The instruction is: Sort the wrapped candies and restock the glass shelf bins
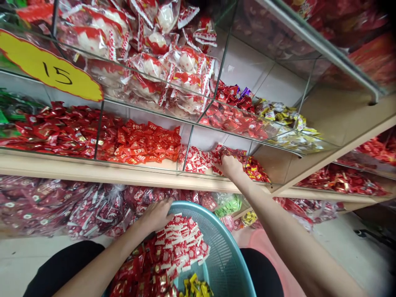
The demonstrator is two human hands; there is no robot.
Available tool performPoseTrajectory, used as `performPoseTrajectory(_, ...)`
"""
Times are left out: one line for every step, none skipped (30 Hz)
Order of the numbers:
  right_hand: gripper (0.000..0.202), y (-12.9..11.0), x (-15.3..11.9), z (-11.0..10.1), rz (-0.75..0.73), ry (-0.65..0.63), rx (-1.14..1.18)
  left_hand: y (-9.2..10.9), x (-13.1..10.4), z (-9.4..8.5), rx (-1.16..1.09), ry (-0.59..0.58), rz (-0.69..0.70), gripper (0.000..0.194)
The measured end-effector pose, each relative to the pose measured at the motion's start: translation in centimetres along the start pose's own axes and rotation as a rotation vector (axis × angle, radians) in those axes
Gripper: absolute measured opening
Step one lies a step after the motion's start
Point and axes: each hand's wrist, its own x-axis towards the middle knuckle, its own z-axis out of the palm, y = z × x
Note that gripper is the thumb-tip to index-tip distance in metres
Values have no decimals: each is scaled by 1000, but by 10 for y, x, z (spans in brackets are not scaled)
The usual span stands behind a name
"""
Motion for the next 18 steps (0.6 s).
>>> performPoseTrajectory(36,-5,3,1,9,-32,-23,0,0,0,-1,1,4,30)
performPoseTrajectory(38,-9,4,1,10,-58,-44,0,0,0,-1,2,7,29)
performPoseTrajectory(39,-13,6,2,6,-79,-64,-1,0,0,-2,-1,9,28)
performPoseTrajectory(40,-15,8,2,0,-96,-81,0,0,-1,-2,-3,8,27)
performPoseTrajectory(39,-17,9,3,-5,-108,-96,0,-1,-1,-2,-4,8,27)
performPoseTrajectory(39,-18,10,3,-9,-115,-106,0,-1,-1,-2,-3,8,27)
performPoseTrajectory(38,-18,10,4,-8,-118,-114,0,-1,-1,-2,0,10,26)
performPoseTrajectory(37,-18,11,4,-5,-119,-120,0,-1,-1,-2,4,13,26)
performPoseTrajectory(36,-18,11,5,-2,-121,-126,0,-1,-2,-1,7,15,25)
performPoseTrajectory(36,-18,10,5,0,-122,-131,1,-1,-2,-1,9,15,24)
performPoseTrajectory(36,-18,10,5,-1,-126,-135,1,-1,-2,-1,9,13,24)
performPoseTrajectory(35,-19,9,5,-2,-133,-138,1,-1,-2,-2,7,9,24)
performPoseTrajectory(35,-19,8,4,-7,-139,-139,1,-1,-2,-2,3,3,24)
performPoseTrajectory(36,-20,7,3,-12,-145,-138,1,-1,-2,-4,-3,-4,25)
performPoseTrajectory(36,-21,6,1,-11,-152,-137,2,-1,-2,-6,-9,-11,25)
performPoseTrajectory(36,-22,6,-1,-5,-160,-137,2,-1,-2,-9,-14,-15,26)
performPoseTrajectory(36,-22,5,-2,5,-170,-139,2,-1,-2,-12,-20,-17,26)
performPoseTrajectory(36,-23,5,-4,18,-181,-139,2,-1,-2,-13,-22,-17,27)
